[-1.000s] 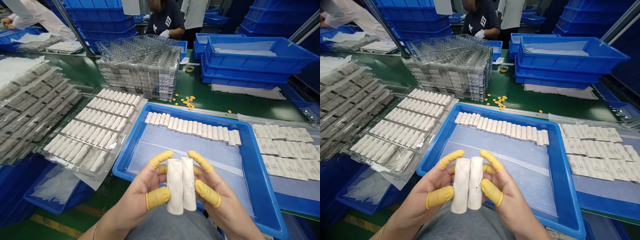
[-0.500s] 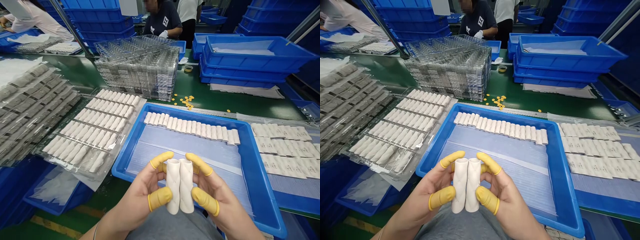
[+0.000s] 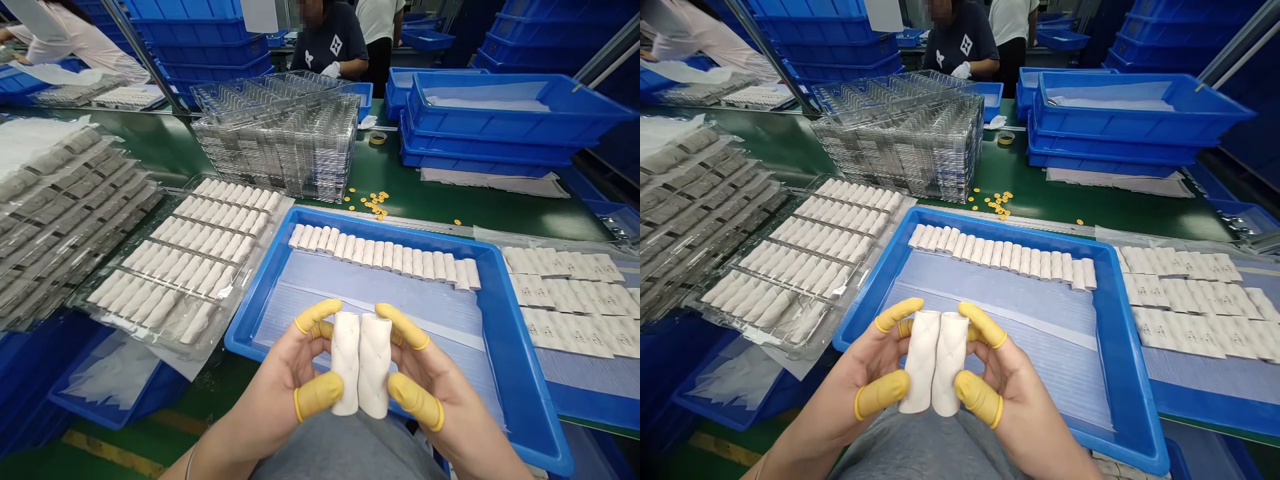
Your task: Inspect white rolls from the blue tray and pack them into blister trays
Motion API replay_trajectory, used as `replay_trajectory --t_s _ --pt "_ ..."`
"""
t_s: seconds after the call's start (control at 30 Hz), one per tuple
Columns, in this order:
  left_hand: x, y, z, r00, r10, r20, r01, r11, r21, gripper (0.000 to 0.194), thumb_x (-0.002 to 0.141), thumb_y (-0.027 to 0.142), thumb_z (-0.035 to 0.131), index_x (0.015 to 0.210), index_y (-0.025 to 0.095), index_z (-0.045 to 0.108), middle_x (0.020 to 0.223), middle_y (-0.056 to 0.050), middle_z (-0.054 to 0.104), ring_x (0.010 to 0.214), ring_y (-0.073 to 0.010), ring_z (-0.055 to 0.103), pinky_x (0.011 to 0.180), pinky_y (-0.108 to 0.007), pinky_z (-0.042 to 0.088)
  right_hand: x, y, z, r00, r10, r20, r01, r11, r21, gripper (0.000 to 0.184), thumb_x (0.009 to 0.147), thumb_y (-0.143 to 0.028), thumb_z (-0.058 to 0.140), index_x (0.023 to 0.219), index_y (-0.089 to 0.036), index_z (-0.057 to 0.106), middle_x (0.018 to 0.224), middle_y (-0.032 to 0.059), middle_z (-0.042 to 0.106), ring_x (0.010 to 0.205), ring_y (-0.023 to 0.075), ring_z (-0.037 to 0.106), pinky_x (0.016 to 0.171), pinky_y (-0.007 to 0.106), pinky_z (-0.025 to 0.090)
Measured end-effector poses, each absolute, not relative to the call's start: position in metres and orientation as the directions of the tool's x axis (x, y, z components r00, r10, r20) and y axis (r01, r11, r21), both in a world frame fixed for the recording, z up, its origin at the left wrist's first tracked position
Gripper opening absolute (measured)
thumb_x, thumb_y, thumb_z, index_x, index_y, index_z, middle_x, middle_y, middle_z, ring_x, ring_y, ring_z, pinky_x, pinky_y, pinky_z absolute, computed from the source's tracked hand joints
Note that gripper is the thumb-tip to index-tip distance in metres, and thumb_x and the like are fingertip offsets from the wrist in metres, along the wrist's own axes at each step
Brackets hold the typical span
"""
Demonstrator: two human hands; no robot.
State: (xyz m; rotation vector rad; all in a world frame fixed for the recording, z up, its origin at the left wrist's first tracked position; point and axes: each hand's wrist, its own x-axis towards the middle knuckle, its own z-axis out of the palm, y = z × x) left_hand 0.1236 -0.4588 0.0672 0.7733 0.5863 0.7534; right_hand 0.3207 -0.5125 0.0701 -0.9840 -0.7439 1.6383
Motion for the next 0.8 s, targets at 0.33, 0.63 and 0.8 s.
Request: replay_trajectory --t_s 0.33,0.63,0.8 --pt "0.1222 -0.4571 0.0693 0.636 0.758 -0.144 -0.474 0.531 0.703 0.048 0.091 0.019 0.068 0.134 0.037 0.06 0.108 -0.004 0.071 0.091 -0.0159 0.065 0.079 -0.026 0.054 0.321 -0.5126 0.0728 -0.21 0.942 -0.264 -0.554 -0.337 -0.761 0.051 0.092 -0.036 0.073 0.138 -0.049 0.054 0.12 0.003 0.069 0.096 0.0228 0.069 0.07 0.031 0.052" --pt "0.1216 -0.459 0.0661 0.619 0.766 -0.17 -0.39 0.488 0.781 0.049 0.089 0.025 0.072 0.134 0.039 0.06 0.126 -0.005 0.065 0.115 -0.0223 0.058 0.096 -0.034 0.049 0.3192 -0.5133 0.0719 -0.156 0.95 -0.271 -0.486 -0.313 -0.816 0.046 0.094 -0.037 0.071 0.136 -0.048 0.057 0.127 0.0006 0.067 0.113 0.0226 0.062 0.088 0.032 0.052" --pt "0.1219 -0.4594 0.0661 0.64 0.741 -0.201 -0.365 0.524 0.769 0.055 0.084 0.027 0.078 0.133 0.04 0.059 0.119 -0.006 0.063 0.107 -0.0224 0.059 0.079 -0.029 0.055 0.3183 -0.5153 0.0716 -0.137 0.957 -0.256 -0.445 -0.29 -0.847 0.05 0.088 -0.043 0.076 0.135 -0.048 0.058 0.125 0.001 0.067 0.122 0.0252 0.057 0.101 0.039 0.049"
